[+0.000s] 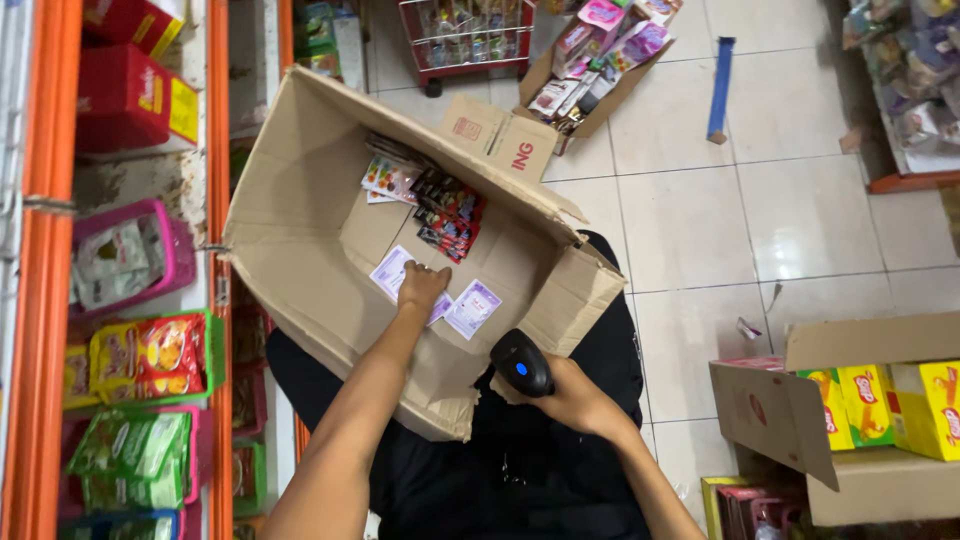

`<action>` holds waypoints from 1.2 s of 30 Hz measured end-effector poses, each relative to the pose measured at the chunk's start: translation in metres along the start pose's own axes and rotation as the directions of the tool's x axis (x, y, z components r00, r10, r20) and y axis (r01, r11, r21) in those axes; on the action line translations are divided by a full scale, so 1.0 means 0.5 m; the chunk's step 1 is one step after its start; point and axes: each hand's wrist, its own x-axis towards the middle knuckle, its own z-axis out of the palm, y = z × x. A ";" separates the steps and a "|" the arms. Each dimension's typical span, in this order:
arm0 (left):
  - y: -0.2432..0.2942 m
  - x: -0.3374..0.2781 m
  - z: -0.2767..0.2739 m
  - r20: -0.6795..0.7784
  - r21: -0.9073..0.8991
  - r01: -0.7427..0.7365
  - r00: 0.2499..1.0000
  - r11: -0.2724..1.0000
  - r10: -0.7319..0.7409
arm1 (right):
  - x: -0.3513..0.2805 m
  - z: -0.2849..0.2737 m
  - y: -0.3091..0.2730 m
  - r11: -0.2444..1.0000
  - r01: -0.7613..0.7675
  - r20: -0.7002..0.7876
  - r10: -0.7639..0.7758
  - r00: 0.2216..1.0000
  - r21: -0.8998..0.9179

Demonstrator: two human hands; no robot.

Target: The person takes sachets from store shelves and a cardboard box, scans their barcodes with a handheld barcode scanner, and places them into the box.

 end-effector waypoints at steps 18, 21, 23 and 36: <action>-0.046 -0.006 0.031 -0.144 0.000 -0.162 0.976 0.987 0.161 | 0.014 0.008 0.021 0.997 0.077 0.008 -0.077 0.997 0.003; -0.032 -0.002 0.027 0.076 -0.012 -0.132 0.988 0.991 0.133 | 0.004 0.010 0.014 0.996 0.066 0.017 -0.067 0.998 0.058; -0.026 0.005 0.023 -0.044 -0.021 -0.101 0.994 0.995 0.100 | 0.009 0.002 0.013 0.995 0.055 0.017 -0.056 0.998 0.079; -0.089 -0.012 -0.072 -0.212 0.185 -0.170 0.955 0.968 0.208 | 0.024 0.007 0.055 0.997 0.058 -0.012 -0.057 0.998 0.060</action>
